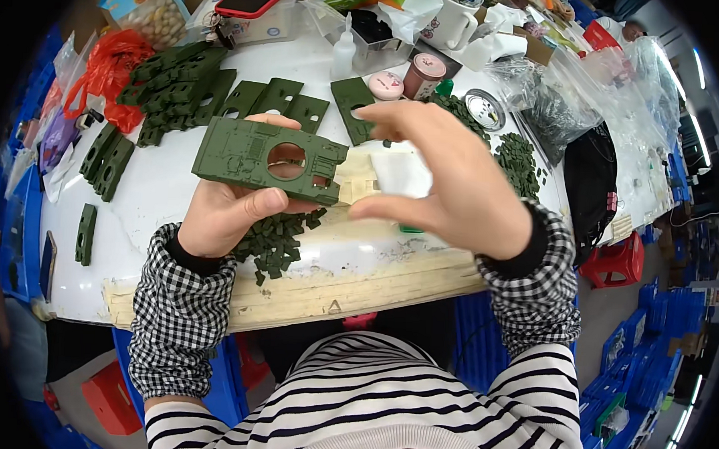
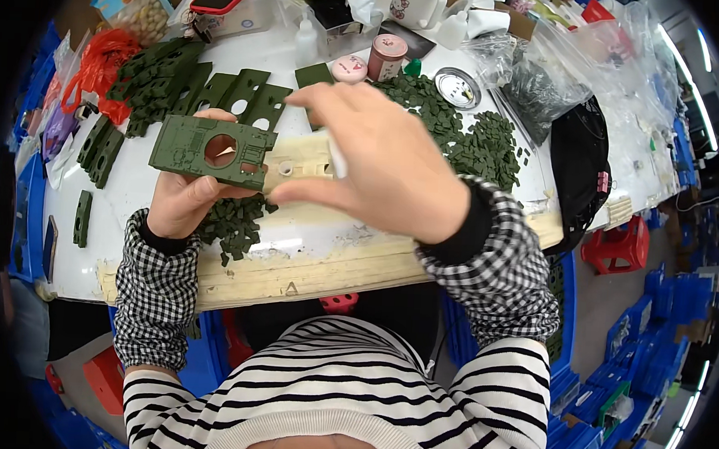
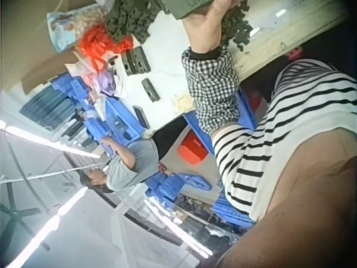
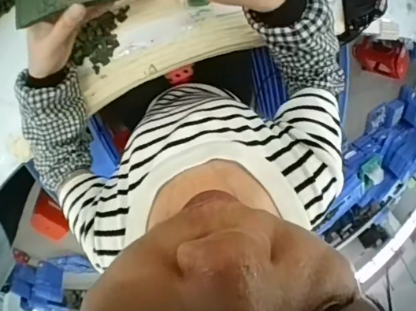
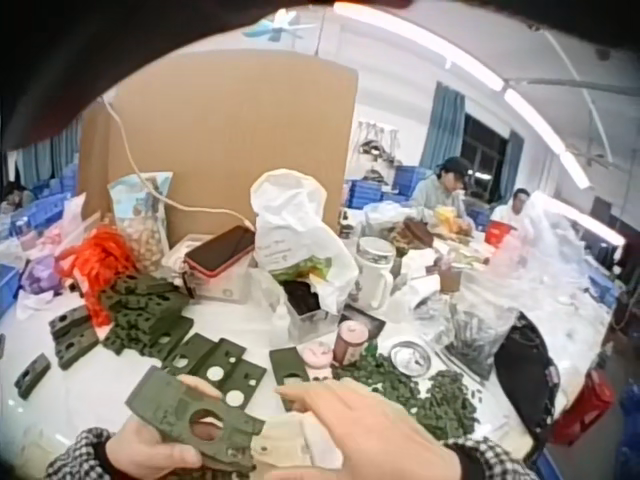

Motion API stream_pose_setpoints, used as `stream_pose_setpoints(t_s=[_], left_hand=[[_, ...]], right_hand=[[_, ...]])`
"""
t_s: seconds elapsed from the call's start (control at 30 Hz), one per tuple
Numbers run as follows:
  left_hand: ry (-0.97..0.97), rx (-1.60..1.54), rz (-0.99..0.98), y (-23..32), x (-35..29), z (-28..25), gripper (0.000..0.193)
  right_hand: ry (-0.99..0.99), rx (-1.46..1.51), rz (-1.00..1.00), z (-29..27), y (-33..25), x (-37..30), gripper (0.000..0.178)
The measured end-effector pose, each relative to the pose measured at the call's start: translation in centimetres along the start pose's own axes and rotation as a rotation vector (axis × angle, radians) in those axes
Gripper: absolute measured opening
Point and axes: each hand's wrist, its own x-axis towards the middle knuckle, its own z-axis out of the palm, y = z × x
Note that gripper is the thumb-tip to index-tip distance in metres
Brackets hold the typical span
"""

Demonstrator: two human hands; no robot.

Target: Assembling plastic toy tank models by gluing various green components together at a workshop bench.

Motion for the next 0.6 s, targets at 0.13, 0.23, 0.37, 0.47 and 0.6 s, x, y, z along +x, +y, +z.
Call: stream_pose_setpoints(t_s=[0.13,0.23,0.37,0.47,0.6], left_hand=[[0.045,0.017,0.053,0.0,-0.2,-0.1,0.072],[0.046,0.028,0.057,-0.2,0.0,-0.1,0.069],[0.045,0.016,0.074,-0.5,0.1,-0.8,0.066],[0.055,-0.024,0.057,-0.4,0.2,-0.8,0.065],[0.034,-0.010,0.053,-0.6,0.2,-1.0,0.064]], right_hand=[[-0.292,-0.195,0.362,-5.0,4.2,-2.6,0.019],[-0.340,-0.297,0.456,-6.2,6.9,-5.6,0.014],[-0.433,-0.232,0.612,-5.8,7.4,-7.0,0.015],[-0.404,-0.188,0.617,-5.1,7.2,-7.3,0.017],[-0.349,-0.113,0.526,-3.6,7.0,-6.8,0.014]])
